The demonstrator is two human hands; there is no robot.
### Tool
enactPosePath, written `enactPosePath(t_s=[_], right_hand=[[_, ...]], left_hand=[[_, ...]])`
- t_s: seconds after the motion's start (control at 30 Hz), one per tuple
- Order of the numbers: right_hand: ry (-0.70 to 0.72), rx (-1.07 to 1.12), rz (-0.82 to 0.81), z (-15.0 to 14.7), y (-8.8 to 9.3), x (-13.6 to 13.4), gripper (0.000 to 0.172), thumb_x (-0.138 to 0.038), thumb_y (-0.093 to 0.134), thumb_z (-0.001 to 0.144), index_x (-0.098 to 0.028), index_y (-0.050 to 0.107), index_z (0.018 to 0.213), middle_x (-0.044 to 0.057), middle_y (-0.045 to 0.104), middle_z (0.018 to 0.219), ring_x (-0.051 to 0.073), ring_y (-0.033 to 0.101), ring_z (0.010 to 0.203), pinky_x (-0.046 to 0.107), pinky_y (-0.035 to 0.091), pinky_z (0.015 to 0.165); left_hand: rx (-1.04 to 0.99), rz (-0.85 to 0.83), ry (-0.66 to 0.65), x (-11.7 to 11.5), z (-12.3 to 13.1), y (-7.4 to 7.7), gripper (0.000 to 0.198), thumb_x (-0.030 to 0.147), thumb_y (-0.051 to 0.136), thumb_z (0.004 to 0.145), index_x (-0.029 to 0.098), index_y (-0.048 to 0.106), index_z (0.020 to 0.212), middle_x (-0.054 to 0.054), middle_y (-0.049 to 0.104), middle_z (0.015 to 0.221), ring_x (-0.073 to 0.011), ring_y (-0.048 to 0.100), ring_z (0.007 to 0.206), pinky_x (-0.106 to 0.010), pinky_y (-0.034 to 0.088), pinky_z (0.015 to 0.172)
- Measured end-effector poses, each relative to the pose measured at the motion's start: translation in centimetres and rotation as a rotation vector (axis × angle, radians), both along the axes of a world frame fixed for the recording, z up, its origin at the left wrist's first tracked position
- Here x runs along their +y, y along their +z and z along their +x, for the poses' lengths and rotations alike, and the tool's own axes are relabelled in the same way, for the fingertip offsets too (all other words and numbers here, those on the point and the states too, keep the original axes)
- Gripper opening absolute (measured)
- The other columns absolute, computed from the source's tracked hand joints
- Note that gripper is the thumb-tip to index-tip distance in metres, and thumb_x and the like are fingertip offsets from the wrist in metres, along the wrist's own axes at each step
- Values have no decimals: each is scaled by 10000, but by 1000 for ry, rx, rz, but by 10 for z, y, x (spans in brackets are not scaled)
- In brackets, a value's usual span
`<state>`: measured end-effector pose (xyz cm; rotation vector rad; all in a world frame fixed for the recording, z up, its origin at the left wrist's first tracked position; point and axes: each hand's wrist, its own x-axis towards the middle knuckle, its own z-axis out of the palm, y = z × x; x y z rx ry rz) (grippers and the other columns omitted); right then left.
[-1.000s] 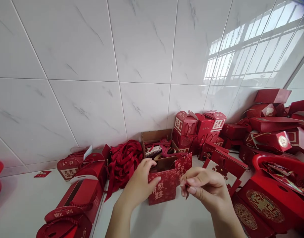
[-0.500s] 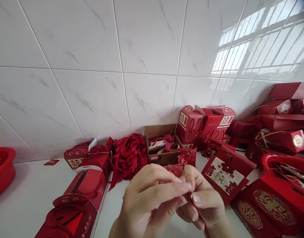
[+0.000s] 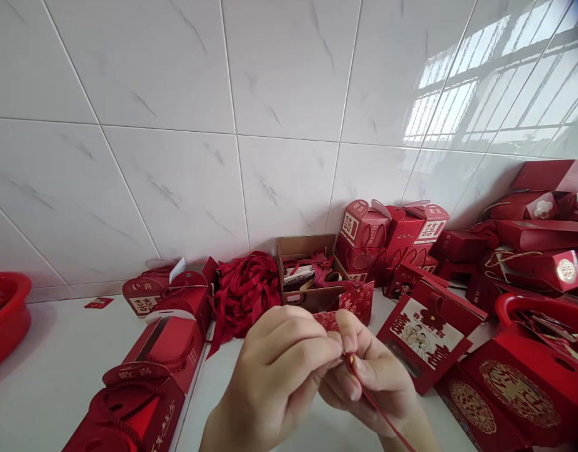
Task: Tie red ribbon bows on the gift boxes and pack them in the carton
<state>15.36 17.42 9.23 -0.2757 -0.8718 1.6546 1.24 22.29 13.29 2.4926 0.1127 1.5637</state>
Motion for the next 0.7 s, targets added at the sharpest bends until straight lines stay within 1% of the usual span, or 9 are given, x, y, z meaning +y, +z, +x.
enactPosePath(t_s=[0.07, 0.17, 0.27, 0.37, 0.43, 0.57, 0.7], right_hand=[[7, 13, 6, -2, 1, -2, 325, -354, 772, 732, -247, 466, 755, -75, 500, 524, 54, 311, 403, 159, 269, 420], [0, 60, 9, -4, 5, -6, 222, -304, 752, 771, -261, 535, 794, -61, 514, 583, 65, 362, 476, 161, 326, 473], [-29, 76, 6, -4, 8, -8, 177, -240, 769, 753, -254, 596, 790, -49, 511, 672, 62, 442, 570, 164, 381, 550], [-58, 55, 14, -3, 9, -8, 170, -235, 792, 722, -250, 631, 773, -39, 497, 737, 73, 511, 647, 187, 417, 617], [-98, 43, 30, -4, 9, -8, 152, -241, 785, 729, -259, 643, 783, -34, 489, 741, 80, 517, 652, 201, 429, 643], [-228, 44, 53, -10, 10, -8, 157, -272, 796, 711, -259, 647, 761, -21, 455, 733, 92, 477, 655, 196, 423, 617], [-290, 43, 39, -12, 10, -7, 173, -283, 819, 681, -255, 659, 741, -11, 474, 749, 104, 486, 691, 211, 445, 659]], left_hand=[[16, 11, 21, 2, 0, -2, 139, 124, 500, 924, 192, 605, 983, -39, 646, 820, -156, 601, 794, -299, 523, 735], [10, 22, 45, 3, 0, -4, 153, 119, 466, 933, 207, 587, 964, -40, 609, 828, -159, 578, 789, -297, 506, 708], [-7, 37, 60, 1, 0, -4, 148, 110, 467, 931, 201, 583, 950, -36, 582, 829, -151, 567, 785, -285, 499, 697], [-22, 46, 91, -2, 2, -4, 149, 134, 451, 943, 204, 583, 947, -37, 570, 829, -151, 567, 792, -284, 502, 699], [-49, 51, 130, -3, 5, -5, 148, 138, 448, 942, 204, 581, 938, -38, 558, 814, -155, 559, 781, -286, 503, 691], [-117, 45, 190, -6, 12, -6, 126, 114, 486, 909, 195, 578, 936, -39, 547, 801, -164, 564, 796, -282, 509, 690], [-147, 36, 225, -8, 18, -8, 126, 107, 510, 890, 202, 577, 937, -34, 563, 791, -165, 578, 794, -279, 512, 691]])
